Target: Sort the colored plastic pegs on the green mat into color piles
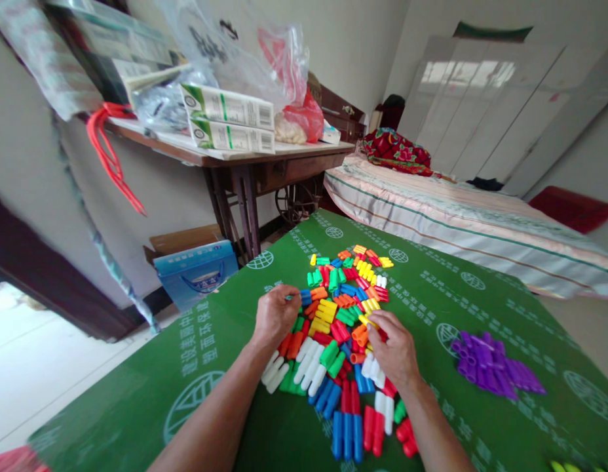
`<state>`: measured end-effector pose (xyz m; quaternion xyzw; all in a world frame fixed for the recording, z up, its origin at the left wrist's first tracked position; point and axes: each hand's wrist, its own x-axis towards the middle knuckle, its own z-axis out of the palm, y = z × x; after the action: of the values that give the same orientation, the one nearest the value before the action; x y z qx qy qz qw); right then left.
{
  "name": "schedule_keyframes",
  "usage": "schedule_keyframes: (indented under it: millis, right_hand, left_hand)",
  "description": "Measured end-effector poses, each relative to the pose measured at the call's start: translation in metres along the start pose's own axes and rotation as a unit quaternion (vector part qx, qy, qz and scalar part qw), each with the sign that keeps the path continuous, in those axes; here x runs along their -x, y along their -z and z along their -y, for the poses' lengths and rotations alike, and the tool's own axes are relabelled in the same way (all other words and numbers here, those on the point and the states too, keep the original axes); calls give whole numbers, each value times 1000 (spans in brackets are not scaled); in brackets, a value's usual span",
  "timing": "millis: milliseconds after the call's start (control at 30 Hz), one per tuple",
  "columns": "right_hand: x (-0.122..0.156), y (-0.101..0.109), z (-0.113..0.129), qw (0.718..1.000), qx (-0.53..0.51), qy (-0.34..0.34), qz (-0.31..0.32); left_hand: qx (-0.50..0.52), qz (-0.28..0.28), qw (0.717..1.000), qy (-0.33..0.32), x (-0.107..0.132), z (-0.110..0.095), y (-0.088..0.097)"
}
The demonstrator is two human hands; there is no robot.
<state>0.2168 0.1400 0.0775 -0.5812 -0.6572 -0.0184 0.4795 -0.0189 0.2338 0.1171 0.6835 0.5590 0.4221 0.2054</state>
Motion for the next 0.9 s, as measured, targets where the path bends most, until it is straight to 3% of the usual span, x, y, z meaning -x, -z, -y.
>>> schedule_keyframes:
  millis: [900]
  right_hand:
    - [-1, 1, 2, 1000, 5, 8, 2]
  left_hand:
    - [16, 0, 1000, 10, 0, 0, -1]
